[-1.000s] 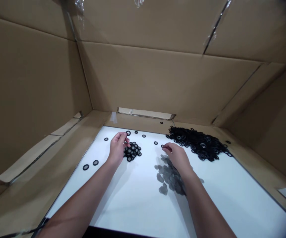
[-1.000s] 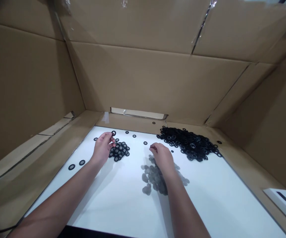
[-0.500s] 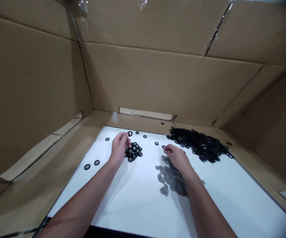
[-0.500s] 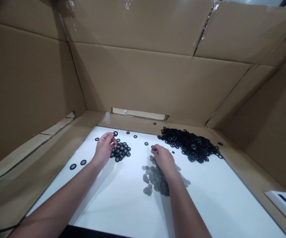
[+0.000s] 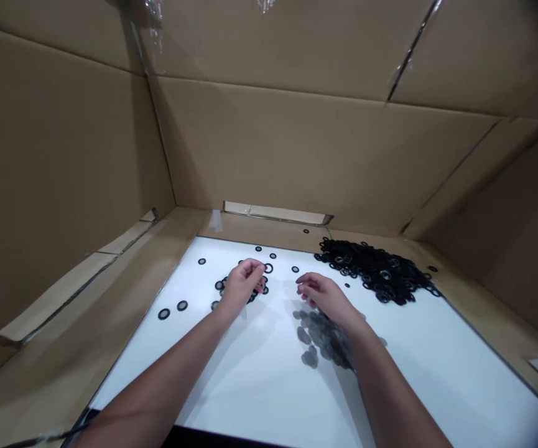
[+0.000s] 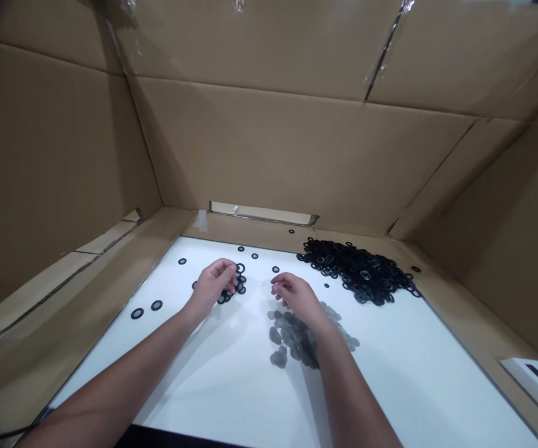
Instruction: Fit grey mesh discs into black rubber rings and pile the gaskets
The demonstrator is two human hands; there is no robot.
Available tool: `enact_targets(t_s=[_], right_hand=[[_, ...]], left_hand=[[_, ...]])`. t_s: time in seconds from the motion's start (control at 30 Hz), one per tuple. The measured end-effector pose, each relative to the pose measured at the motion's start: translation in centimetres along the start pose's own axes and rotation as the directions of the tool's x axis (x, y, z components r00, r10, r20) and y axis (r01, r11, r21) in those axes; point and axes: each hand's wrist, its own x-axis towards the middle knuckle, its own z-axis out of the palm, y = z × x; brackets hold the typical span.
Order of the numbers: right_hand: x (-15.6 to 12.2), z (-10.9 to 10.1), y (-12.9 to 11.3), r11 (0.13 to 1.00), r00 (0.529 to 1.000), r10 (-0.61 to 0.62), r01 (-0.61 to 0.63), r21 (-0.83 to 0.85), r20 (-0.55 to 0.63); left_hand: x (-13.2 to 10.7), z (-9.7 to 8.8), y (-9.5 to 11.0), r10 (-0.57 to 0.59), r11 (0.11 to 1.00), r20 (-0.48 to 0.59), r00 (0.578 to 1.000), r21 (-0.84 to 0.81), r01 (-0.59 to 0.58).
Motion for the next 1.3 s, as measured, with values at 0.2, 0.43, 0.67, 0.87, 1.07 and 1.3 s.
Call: enact_targets(t_s=[0.2,0.43,0.67,0.87,1.07,1.3], right_hand=[[-0.5,1.5,-1.4,0.966,0.995,-0.073,0.053,0.254,0.071],[-0.3,2.3,-1.3,0.938,0.994,-0.097,0.076,0.337,0.047],[-0.2,2.6,-1.2,0.949,0.993,-0.117,0.113,0.294,-0.006],[-0.2,2.7,-0.6,0.961,0.988,-0.152,0.153,0.232,-0.023],[0.0,2.8,-0.4,0.965,0.987,-0.154,0.160,0.206,-0.047],[-0.1,3.3,-0.7,0.972,0.983,-0.157,0.170,0.164,-0.091]], left_hand=[[-0.8,1.1,-1.2,-0.011,0.995,0.121,0.993,0.102,-0.001],[-1.1,1.3,-0.6,-0.137,0.990,0.244,0.960,0.002,0.141],[-1.4,1.4,-0.4,-0.267,0.929,0.311,0.912,-0.167,0.329],[-1.5,1.4,-0.8,-0.311,0.882,0.355,0.881,-0.237,0.407],[-1.5,1.6,-0.4,-0.299,0.897,0.345,0.890,-0.217,0.386],[-1.5,1.8,-0.3,-0.268,0.941,0.324,0.907,-0.113,0.318]])
